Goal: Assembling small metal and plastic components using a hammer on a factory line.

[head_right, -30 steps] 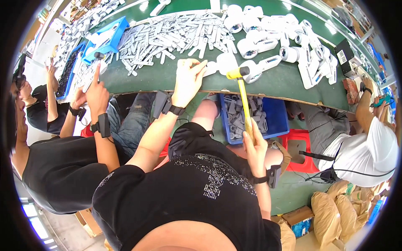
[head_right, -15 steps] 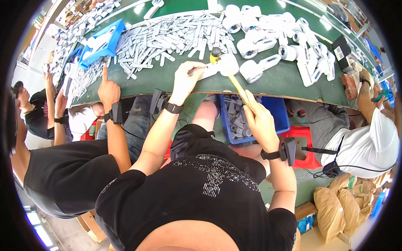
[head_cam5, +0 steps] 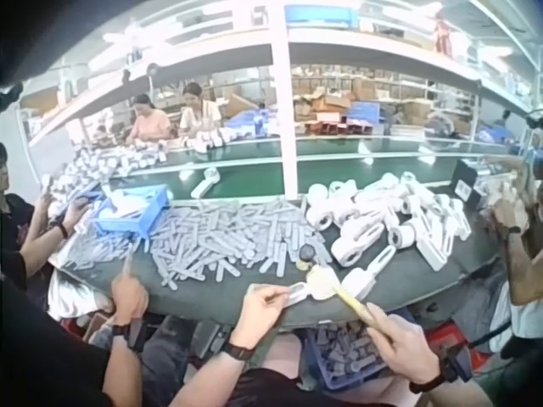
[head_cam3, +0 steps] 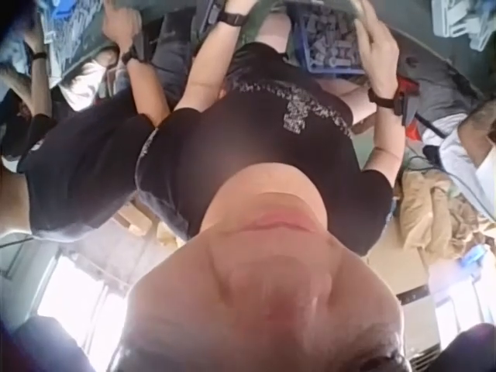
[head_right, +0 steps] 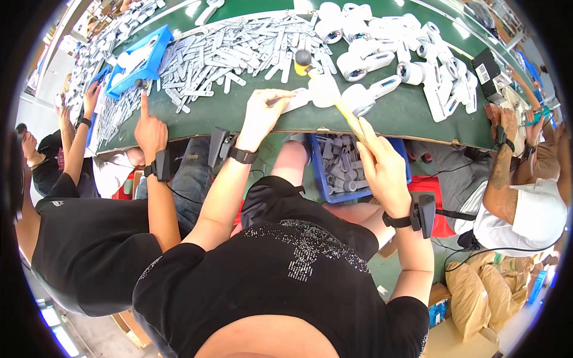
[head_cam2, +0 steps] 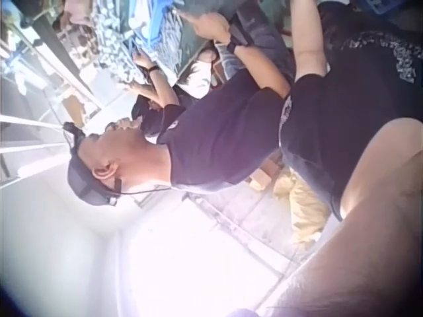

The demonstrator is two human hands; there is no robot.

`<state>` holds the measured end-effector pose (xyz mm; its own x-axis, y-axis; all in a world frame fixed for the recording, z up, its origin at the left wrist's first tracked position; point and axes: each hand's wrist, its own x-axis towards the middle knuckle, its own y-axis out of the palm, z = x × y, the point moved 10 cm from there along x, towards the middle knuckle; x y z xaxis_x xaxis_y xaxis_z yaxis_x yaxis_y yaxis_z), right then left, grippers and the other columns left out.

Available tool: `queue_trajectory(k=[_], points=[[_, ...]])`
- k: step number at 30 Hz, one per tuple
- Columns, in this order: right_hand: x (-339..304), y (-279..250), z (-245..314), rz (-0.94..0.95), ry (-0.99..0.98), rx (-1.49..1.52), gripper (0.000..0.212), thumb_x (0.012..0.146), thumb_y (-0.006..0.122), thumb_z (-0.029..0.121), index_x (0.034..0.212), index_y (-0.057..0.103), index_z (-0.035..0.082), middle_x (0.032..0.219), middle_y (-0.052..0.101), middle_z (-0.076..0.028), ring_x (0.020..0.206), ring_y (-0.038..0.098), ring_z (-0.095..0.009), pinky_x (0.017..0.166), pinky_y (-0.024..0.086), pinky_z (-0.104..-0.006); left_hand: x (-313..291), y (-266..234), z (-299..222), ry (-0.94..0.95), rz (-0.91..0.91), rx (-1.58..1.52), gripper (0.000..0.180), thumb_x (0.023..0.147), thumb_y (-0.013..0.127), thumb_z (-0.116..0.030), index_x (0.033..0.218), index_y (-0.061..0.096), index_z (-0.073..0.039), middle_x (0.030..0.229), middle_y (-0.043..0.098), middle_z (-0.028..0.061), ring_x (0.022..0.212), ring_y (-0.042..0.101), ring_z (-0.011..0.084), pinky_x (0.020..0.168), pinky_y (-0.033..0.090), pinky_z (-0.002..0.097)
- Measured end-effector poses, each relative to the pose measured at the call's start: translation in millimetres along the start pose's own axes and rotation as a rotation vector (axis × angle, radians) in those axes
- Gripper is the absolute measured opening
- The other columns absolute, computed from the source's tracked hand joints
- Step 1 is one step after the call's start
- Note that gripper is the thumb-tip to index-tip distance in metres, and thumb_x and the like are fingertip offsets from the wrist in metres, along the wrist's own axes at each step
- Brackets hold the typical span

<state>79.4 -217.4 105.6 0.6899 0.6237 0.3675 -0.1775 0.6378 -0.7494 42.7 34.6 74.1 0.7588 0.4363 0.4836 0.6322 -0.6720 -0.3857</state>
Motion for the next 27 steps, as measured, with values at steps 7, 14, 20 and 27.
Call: queue_trajectory(k=[7,14,20,27], points=[[0,-6,9,-0.02,-0.004,0.009,0.045,0.088,0.06,0.006,0.132,0.053,0.012,0.078,0.056,-0.014,0.065,0.057,-0.029,0.059,0.046,-0.0365,3,2,11,-0.09,0.115,0.013,0.016,0.078,0.068,-0.009,0.093,0.072,-0.008,0.094,0.069,0.0079,0.097,0.056,0.0224,0.088,0.044,0.0339],[-8,15,23,0.048,-0.01,0.074,0.048,0.086,0.062,0.001,0.132,0.053,0.009,0.074,0.053,-0.011,0.06,0.052,-0.023,0.057,0.044,-0.0317,-9,-19,15,-0.041,-0.022,0.078,0.023,0.071,0.078,-0.016,0.091,0.071,-0.006,0.085,0.067,0.0089,0.085,0.058,0.0225,0.078,0.047,0.0334],[-10,24,23,0.142,-0.001,-0.039,0.048,0.087,0.06,0.001,0.134,0.052,0.011,0.072,0.05,-0.012,0.057,0.05,-0.024,0.055,0.044,-0.0325,-7,-18,18,0.015,-0.035,0.113,0.022,0.067,0.081,-0.019,0.084,0.071,-0.008,0.078,0.067,0.0074,0.077,0.06,0.0233,0.069,0.049,0.0353],[-7,27,32,0.069,-0.05,0.175,0.047,0.087,0.06,0.005,0.133,0.051,0.01,0.076,0.055,-0.013,0.062,0.055,-0.029,0.058,0.046,-0.0361,-9,-18,39,-0.095,-0.025,0.045,0.027,0.065,0.083,-0.027,0.081,0.072,-0.009,0.078,0.067,0.0058,0.082,0.059,0.0232,0.075,0.049,0.0352]])
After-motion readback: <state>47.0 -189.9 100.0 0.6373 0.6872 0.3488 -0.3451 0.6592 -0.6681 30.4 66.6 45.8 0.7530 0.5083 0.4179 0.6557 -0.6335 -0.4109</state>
